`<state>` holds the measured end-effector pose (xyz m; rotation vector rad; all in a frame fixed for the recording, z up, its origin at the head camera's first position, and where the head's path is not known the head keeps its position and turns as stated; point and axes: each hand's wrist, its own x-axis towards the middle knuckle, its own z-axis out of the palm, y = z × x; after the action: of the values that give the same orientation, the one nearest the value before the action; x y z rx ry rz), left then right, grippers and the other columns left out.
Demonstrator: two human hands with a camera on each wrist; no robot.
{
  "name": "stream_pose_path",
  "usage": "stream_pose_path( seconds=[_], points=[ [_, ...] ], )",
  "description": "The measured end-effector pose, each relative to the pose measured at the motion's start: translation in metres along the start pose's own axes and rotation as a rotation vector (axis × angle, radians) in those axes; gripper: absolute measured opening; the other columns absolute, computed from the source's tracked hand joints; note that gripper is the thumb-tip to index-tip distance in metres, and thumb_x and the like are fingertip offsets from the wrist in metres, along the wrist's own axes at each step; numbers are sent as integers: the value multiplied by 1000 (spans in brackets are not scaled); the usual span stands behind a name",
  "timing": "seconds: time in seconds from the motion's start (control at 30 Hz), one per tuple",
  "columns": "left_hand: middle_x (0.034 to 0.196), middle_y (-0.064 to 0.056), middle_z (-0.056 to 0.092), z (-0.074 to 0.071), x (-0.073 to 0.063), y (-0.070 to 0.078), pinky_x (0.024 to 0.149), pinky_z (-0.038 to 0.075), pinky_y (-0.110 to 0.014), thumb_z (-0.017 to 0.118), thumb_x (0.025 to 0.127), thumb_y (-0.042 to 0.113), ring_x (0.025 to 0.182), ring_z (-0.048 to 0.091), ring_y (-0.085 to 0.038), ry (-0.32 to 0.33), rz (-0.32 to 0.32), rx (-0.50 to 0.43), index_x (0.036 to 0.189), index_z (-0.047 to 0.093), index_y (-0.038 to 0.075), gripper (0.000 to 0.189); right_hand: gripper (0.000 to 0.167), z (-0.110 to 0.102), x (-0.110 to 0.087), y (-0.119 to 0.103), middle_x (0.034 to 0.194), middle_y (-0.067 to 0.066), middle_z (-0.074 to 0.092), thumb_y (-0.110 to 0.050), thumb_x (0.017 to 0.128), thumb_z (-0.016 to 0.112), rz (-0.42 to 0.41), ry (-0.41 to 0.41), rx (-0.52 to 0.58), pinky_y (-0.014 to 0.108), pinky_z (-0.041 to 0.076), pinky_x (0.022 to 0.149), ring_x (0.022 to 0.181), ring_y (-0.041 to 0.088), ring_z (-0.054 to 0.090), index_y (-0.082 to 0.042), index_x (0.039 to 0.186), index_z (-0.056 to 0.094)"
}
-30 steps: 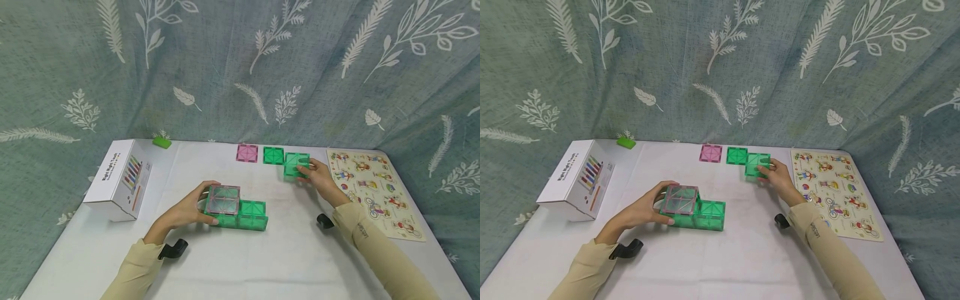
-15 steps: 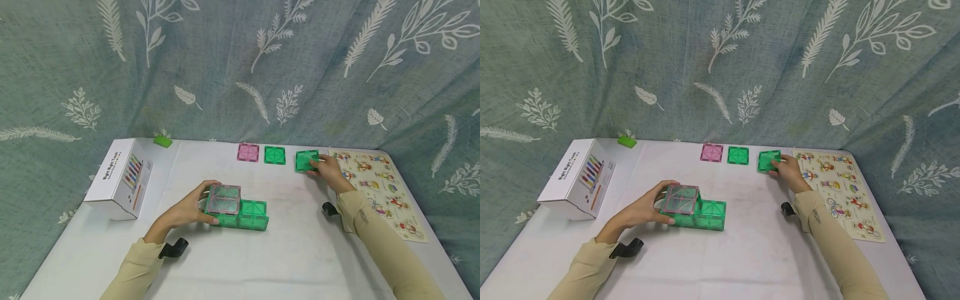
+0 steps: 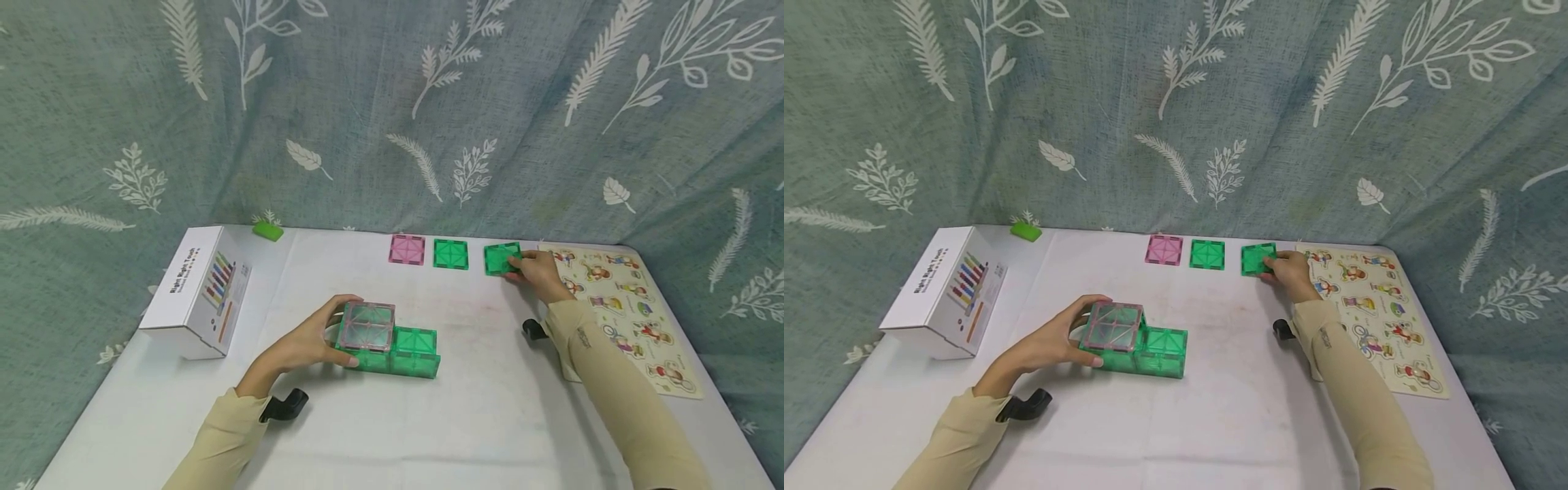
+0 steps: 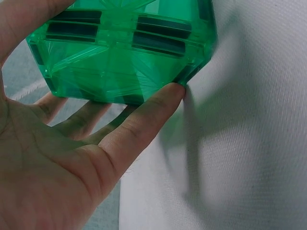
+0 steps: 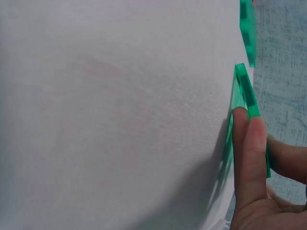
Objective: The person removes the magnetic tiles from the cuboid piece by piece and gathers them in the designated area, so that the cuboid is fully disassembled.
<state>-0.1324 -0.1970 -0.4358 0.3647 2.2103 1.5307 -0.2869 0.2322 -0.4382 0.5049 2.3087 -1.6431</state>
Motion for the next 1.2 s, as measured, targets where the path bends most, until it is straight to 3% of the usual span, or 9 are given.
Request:
stream_pose_path(
  seconds=[0.23,0.43,0.63,0.87,1.2],
  points=[
    [162,-13,30,0,1,0,113,34,-67,92,71,15,154,16,-48,-5,2,5,153,29,24,103,55,3,10,-1,149,20,46,-23,105,53,29,50,-42,20,58,83,71,-3,60,-1,153,37],
    [162,-14,30,0,0,1,113,33,-69,91,72,16,153,16,-49,-3,3,13,153,29,24,103,56,2,11,1,144,19,53,-28,101,59,46,94,-68,18,57,76,60,-6,63,-1,149,45],
    [162,-13,30,0,0,1,114,30,-70,92,71,16,154,15,-48,-3,2,11,152,30,25,102,57,2,12,5,123,12,63,-31,97,66,48,129,-32,17,58,68,54,-4,66,-1,143,51],
    [163,-14,28,-1,0,0,114,29,-71,92,71,17,154,15,-49,-6,2,22,153,29,24,102,54,1,12,8,105,2,61,-38,94,70,34,142,-103,17,57,67,53,-4,62,-4,135,59],
    [162,-15,30,-1,2,2,114,30,-70,91,71,16,153,17,-49,-8,10,27,153,29,22,103,51,2,11,9,61,-11,59,-38,92,72,-26,178,-154,20,54,57,49,0,58,1,124,64]
  ],
)
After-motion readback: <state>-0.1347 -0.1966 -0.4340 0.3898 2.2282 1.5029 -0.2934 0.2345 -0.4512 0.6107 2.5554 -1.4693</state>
